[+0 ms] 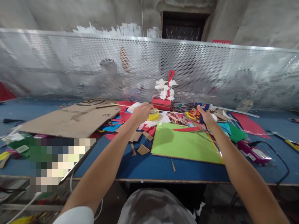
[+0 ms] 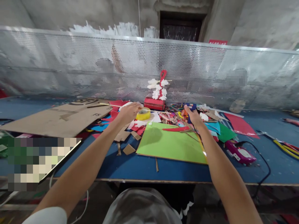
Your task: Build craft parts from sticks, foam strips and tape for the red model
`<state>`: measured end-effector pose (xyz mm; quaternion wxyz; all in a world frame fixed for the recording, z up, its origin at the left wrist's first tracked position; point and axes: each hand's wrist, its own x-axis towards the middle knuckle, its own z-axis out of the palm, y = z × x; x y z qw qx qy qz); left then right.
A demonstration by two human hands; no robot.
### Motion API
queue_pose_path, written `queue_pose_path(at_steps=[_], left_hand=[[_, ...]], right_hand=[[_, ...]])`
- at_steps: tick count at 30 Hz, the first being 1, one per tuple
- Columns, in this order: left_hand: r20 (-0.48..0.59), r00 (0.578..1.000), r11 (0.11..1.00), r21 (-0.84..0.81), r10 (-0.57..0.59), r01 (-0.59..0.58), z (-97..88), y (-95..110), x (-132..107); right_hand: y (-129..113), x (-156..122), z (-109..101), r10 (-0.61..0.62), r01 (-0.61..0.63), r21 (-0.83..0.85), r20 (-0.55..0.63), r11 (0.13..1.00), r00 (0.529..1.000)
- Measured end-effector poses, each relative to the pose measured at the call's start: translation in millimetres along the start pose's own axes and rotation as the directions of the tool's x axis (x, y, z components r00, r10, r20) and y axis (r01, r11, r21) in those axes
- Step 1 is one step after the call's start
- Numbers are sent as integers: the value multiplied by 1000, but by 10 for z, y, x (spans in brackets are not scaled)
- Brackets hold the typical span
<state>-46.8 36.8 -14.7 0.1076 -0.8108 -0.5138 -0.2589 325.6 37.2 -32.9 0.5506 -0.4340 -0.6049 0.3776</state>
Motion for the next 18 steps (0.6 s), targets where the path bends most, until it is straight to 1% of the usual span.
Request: queue_pose_path(at_steps=[7,15,18], left_hand=[[-48,998,998,-54,36,-39,12,5,5],[-76,997,997,-61,33,-38,-33,82,-19],[-79,997,998,-64,22,-27,-41,77,-21]], right_hand=[[4,4,0,-15,13,86,21,996,1000],[-12,-17,12,-11,10,61,23,998,1000],[-14,-20,0,-6,3,69,41,998,999]])
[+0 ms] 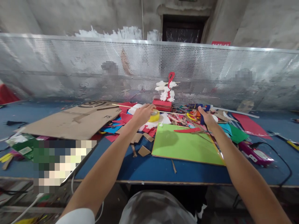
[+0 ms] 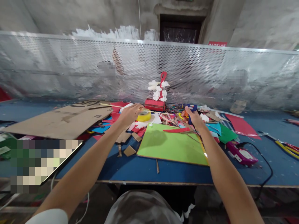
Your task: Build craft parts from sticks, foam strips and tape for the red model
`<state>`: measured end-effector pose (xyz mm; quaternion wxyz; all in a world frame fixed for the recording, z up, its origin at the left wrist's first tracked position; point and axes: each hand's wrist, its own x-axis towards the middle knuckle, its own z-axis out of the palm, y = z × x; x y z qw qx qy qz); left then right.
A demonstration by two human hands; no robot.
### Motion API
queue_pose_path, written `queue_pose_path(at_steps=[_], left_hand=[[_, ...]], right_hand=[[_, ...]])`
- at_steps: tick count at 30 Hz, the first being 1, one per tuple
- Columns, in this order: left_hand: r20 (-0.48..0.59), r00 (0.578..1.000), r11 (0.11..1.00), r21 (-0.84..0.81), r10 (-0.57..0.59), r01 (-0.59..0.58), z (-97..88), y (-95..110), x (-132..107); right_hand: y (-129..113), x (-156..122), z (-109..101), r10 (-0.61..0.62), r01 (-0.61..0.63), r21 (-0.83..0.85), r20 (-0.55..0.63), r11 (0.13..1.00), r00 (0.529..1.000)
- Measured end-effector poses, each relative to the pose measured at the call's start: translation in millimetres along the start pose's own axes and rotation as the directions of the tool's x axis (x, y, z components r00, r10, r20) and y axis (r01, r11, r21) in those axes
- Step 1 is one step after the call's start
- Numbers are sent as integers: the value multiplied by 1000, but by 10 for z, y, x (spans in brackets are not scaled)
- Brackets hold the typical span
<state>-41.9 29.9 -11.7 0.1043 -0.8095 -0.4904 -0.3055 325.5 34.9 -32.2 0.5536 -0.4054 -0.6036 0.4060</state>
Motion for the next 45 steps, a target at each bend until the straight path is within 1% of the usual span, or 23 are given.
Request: queue_pose_path(at_steps=[2,6,11,16,22,27,31,33,36,45], left_hand=[[-1,1000,1000,-9,-6,6,5,-40,8],[16,1000,999,-35,-2,2,39,-185,41],[8,1000,999,-53,6,-6,47,-301,63],[-10,1000,1000,-27,1,-1,18,-300,63],[-5,1000,1000,-30,-7,7,-6,-259,66],[4,1000,999,-36,-14,14,-36,-223,67],[-2,1000,999,-43,-13,13,-40,-220,61],[-1,1000,999,-53,-4,4,-35,-226,61],[-7,1000,998,-66,9,-10,-28,-234,64],[-37,999,997,-81,-8,5,1,-278,72]], right_hand=[[-18,-14,-6,-7,7,3,19,1000,1000],[-67,-47,-22,-39,40,-27,35,999,999],[-43,-29,-91,-16,19,-98,33,995,999],[-10,-18,-138,-16,22,-132,47,991,999],[-73,-70,-98,-10,26,-197,78,980,997],[-127,-103,-53,-16,28,-259,49,965,999],[-133,-107,-40,-11,20,-215,43,976,999],[-126,-104,-42,-21,32,-192,59,981,998],[-113,-95,-49,-39,54,-196,79,979,996],[-89,-79,-77,-38,58,-187,105,981,994]])
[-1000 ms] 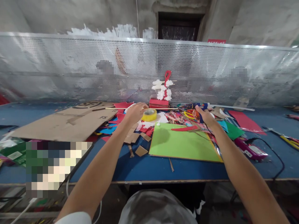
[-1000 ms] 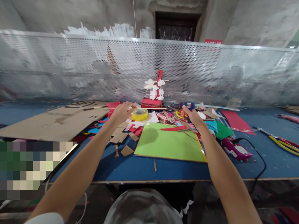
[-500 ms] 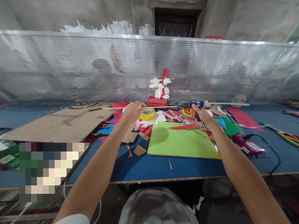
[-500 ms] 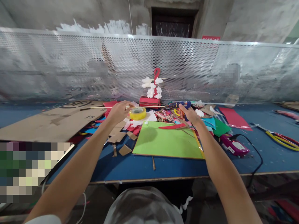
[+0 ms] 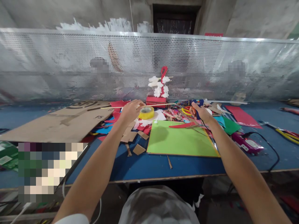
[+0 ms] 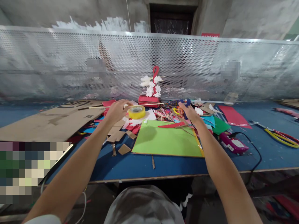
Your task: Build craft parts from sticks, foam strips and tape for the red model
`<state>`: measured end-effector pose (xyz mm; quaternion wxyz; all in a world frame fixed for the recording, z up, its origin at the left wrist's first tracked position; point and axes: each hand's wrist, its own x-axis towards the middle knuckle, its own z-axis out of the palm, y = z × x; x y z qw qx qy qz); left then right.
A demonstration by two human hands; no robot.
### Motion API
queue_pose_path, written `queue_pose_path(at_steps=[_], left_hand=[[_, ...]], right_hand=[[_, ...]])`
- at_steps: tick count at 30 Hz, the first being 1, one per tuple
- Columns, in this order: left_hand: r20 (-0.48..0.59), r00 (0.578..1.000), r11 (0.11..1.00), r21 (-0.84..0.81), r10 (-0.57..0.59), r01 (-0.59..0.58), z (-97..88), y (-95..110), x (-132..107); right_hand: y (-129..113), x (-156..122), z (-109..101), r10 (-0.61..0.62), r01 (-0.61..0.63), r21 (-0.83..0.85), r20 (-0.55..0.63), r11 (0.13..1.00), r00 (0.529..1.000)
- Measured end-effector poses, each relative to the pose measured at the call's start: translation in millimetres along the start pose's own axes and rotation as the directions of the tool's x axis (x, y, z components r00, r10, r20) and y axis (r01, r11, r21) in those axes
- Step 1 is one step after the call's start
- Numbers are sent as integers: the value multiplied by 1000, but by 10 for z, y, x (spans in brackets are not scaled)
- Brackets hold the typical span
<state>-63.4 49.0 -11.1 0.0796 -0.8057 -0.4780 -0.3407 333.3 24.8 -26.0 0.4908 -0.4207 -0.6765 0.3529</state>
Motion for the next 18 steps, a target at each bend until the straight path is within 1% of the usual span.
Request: queue_pose_path(at_steps=[3,7,13,18], left_hand=[[10,1000,1000,10,6,-6,12,-13,5],[22,1000,1000,20,-6,5,7,5,7],[8,1000,1000,3,30,-30,-20,52,-9],[-8,1000,1000,-10,7,-7,-21,45,3]], right_hand=[[-4,-1,-4,-9,9,2,14,1000,1000],[-11,2,1,-13,13,17,-2,1000,1000],[2,18,27,-13,13,12,-11,1000,1000],[25,8,18,-8,8,-5,0,1000,1000]])
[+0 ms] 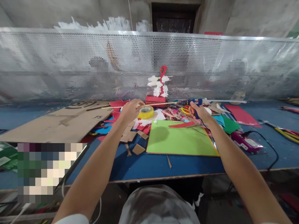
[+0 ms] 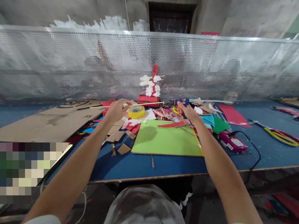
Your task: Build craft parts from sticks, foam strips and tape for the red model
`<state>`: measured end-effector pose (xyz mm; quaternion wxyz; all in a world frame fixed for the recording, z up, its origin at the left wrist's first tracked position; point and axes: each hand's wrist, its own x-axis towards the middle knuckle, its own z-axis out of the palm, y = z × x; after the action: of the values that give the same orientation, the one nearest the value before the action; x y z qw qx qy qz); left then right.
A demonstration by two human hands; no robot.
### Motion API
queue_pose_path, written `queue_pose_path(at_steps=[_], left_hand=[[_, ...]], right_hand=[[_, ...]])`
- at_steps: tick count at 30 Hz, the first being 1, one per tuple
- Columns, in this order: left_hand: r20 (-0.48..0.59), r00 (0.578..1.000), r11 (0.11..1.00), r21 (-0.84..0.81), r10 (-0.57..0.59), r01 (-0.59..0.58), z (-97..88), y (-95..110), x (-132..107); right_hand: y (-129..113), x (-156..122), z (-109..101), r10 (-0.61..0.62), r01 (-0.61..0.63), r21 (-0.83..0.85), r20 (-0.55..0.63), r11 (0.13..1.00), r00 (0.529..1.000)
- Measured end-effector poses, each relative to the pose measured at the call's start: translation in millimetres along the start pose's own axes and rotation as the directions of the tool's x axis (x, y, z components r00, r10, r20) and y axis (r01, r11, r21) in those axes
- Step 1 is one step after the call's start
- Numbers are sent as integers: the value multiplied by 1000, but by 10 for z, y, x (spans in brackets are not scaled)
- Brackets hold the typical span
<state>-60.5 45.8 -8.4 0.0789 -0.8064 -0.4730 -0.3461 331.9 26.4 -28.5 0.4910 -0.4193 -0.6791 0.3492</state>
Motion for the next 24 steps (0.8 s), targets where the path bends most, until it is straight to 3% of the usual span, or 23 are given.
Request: queue_pose_path(at_steps=[7,12,14,16,18,22,24], left_hand=[[23,999,999,23,-26,26,15,-15,-5],[42,999,1000,-8,21,-20,-1,19,-4],[29,999,1000,-18,12,-11,-8,21,-3],[20,1000,1000,-10,-10,10,-8,11,-6],[24,999,1000,9,-24,24,2,-10,-9],[57,998,1000,20,-4,3,49,-70,-5],[70,998,1000,13,12,-13,70,-100,3]], right_hand=[[-36,-7,-14,10,-17,113,62,994,998],[7,30,-20,20,-12,99,-79,995,997],[9,-1,-33,77,-77,22,-26,997,997],[0,-43,-47,131,-129,-19,102,991,986],[-9,-63,-53,125,-133,34,176,991,977],[0,-14,-39,80,-91,219,57,971,995],[13,8,-44,142,-143,220,20,965,990]])
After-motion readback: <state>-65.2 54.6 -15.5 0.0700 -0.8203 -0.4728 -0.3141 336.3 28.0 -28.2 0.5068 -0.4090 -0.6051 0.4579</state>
